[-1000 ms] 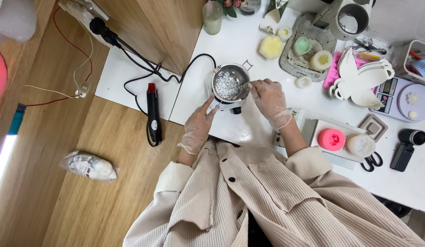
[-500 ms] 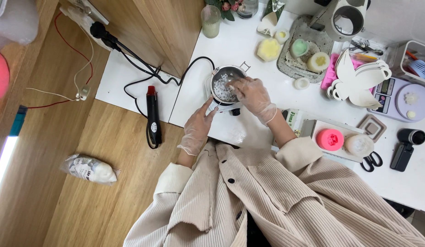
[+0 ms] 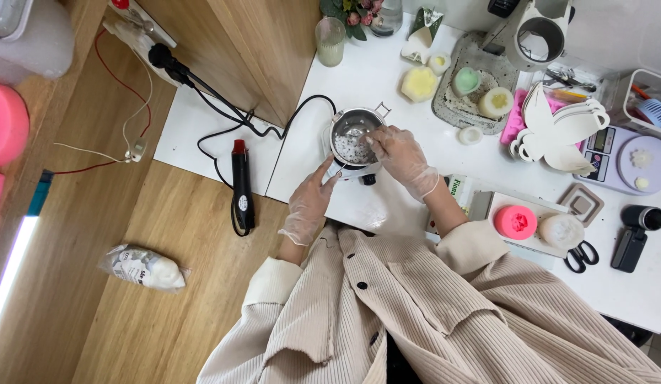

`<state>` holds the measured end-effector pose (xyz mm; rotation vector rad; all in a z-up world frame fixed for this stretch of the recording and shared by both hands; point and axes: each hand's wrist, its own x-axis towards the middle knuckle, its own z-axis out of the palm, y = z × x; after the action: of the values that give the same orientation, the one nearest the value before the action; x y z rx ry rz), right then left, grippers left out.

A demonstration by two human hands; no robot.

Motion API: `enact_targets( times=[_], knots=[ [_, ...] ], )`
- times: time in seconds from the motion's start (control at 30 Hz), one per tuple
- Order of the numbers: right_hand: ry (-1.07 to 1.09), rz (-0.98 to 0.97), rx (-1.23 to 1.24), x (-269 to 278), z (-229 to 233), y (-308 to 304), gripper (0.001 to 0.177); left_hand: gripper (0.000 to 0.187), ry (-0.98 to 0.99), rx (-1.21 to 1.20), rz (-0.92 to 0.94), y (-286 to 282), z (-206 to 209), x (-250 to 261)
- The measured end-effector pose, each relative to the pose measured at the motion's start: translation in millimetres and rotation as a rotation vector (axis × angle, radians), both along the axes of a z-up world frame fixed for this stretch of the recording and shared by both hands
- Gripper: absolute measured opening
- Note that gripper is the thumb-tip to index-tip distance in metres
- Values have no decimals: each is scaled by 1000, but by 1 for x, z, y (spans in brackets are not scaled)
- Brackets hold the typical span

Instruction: Melting wax flakes in a small pot using a heat gun while preparing candle molds.

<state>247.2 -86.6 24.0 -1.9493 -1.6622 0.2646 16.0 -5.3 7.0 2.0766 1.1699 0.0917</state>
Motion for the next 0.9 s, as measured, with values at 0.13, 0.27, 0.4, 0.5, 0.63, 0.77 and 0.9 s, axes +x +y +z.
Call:
enact_targets(
  times=[0.13, 0.27, 0.4, 0.5, 0.63, 0.77, 0.9],
  knots=[
    [-77, -36, -29, -5, 27, 3, 21, 57, 14, -58, 8, -3, 7, 2],
    [-152, 21, -17, -3, 5, 1, 20, 57, 14, -43, 8, -2, 0, -1],
    [-157, -26, -28, -4, 28, -2, 21, 57, 24, -77, 6, -1, 0, 1],
    [-214, -12, 18, 2, 7, -2, 19, 57, 18, -65, -7, -2, 5, 0],
    [-282, 5, 64, 2, 8, -4, 17, 57, 54, -50, 10, 0, 10, 2],
    [-224, -61, 58, 3, 11, -7, 20, 57, 6, -54, 7, -2, 10, 3],
    [-212, -38, 45, 1, -5, -13, 23, 57, 52, -65, 8, -3, 16, 2]
  ],
)
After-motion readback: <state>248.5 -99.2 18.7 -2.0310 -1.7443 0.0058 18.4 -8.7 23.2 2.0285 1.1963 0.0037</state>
